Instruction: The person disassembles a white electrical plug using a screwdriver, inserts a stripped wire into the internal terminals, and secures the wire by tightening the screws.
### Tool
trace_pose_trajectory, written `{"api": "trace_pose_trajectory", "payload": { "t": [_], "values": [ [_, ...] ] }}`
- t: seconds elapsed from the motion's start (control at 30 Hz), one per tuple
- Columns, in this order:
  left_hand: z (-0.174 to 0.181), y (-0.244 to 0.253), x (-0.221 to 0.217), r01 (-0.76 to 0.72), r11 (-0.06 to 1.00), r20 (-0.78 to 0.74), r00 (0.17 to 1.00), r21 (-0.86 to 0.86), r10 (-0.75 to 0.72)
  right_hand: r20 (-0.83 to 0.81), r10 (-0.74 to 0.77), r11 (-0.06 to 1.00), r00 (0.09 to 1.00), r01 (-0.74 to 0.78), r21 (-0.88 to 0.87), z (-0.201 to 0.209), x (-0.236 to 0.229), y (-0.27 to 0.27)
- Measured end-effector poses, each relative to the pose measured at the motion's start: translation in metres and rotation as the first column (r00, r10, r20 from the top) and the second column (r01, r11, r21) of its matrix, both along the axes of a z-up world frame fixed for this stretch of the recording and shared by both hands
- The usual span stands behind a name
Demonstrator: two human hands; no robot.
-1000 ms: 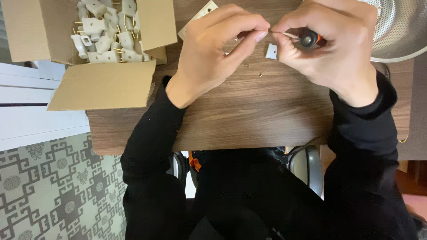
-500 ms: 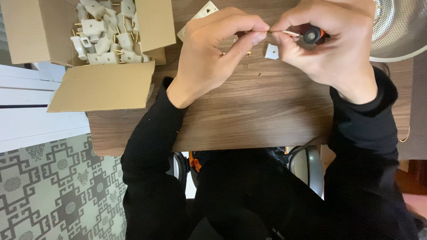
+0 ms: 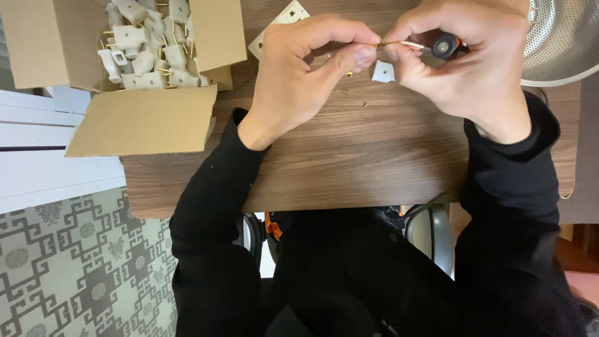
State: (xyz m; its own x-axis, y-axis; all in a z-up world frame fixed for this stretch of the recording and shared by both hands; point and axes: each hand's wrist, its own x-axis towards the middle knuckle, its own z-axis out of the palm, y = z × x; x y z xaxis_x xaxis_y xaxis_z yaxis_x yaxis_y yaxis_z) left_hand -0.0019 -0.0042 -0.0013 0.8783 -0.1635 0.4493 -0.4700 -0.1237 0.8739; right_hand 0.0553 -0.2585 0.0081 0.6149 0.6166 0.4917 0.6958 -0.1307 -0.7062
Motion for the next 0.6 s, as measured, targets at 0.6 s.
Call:
{"api": "trace_pose_trajectory", "payload": {
  "t": [0.6],
  "values": [
    [-0.006,-0.005,-0.002,-0.003,0.972,-0.182,0.983,-0.234,-0.041,-0.098,-0.08,0.996,0.992,0.083,0.028,-0.008,0.002,0.004]
  ]
}}
